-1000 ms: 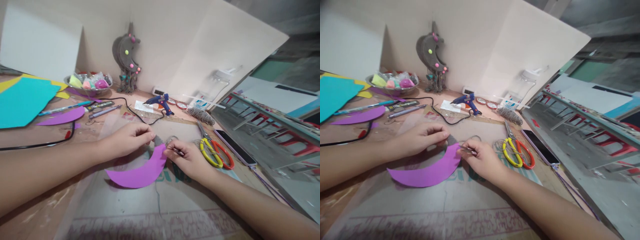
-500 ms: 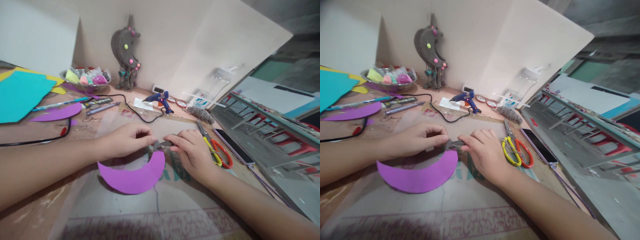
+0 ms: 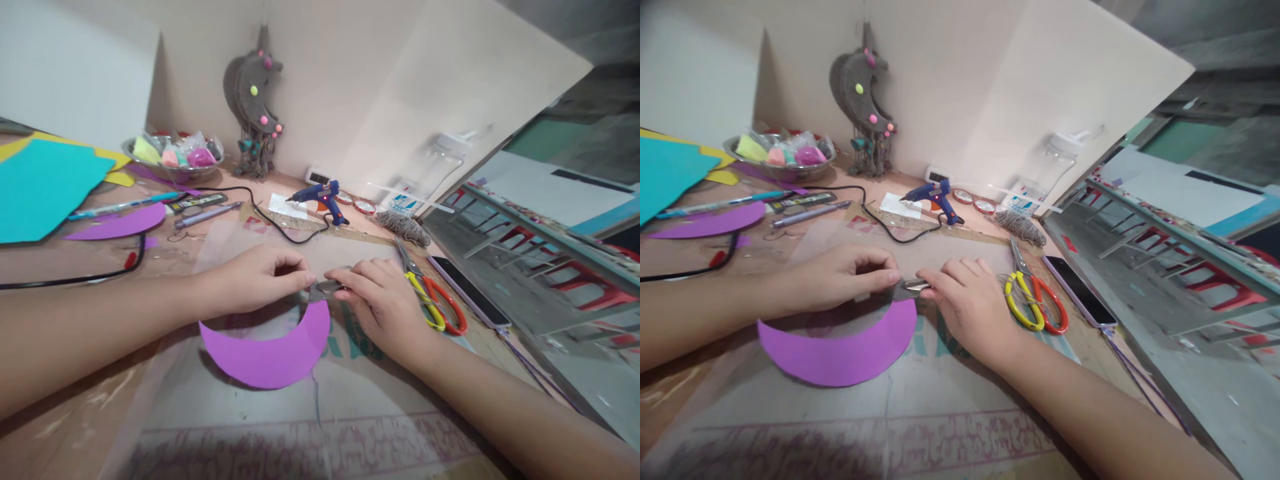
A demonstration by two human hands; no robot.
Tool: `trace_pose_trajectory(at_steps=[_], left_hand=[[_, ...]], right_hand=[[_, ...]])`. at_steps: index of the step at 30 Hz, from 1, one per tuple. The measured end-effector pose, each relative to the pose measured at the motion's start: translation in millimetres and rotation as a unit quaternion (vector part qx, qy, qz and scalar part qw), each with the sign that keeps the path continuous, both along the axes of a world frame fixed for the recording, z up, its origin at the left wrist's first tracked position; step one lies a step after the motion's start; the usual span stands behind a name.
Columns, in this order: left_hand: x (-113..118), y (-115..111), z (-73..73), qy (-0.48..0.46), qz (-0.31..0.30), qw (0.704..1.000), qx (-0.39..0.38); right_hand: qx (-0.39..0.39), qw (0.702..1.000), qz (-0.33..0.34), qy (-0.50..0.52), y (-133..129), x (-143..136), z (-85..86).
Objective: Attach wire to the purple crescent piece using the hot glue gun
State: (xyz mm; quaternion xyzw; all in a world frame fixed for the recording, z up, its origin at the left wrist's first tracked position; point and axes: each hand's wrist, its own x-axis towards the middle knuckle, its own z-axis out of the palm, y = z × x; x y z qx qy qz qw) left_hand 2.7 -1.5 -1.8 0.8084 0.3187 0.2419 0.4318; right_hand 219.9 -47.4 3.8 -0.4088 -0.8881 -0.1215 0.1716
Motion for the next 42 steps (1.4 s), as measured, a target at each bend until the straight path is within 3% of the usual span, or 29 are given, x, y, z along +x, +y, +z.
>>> trace_pose_trajectory(at_steps=[19,32,36,42], left_hand=[[-0.1,-0.7,-0.6,0.001,-0.006,1.000,0.007],[-0.5,0.3,0.0,-0.024,0.002,1.000,-0.003],[-1.7,0.6,-1.6,-0.024,0.011,1.000,0.008],[-1.0,0.8,-2.1,-0.031,0.027,0.999,0.006]], right_hand=[[-0.006,1.000,0.014,0.006,2.1,0.9,-2.3],[-0.117,0.972,-0.047,0.199,-0.4,4.1,-5.2],[-0.153,0.964,-0.050,0.213,-2.8,0.9,-4.5],[-0.146,0.961,-0.034,0.233,-3.1,0.9,-6.0]])
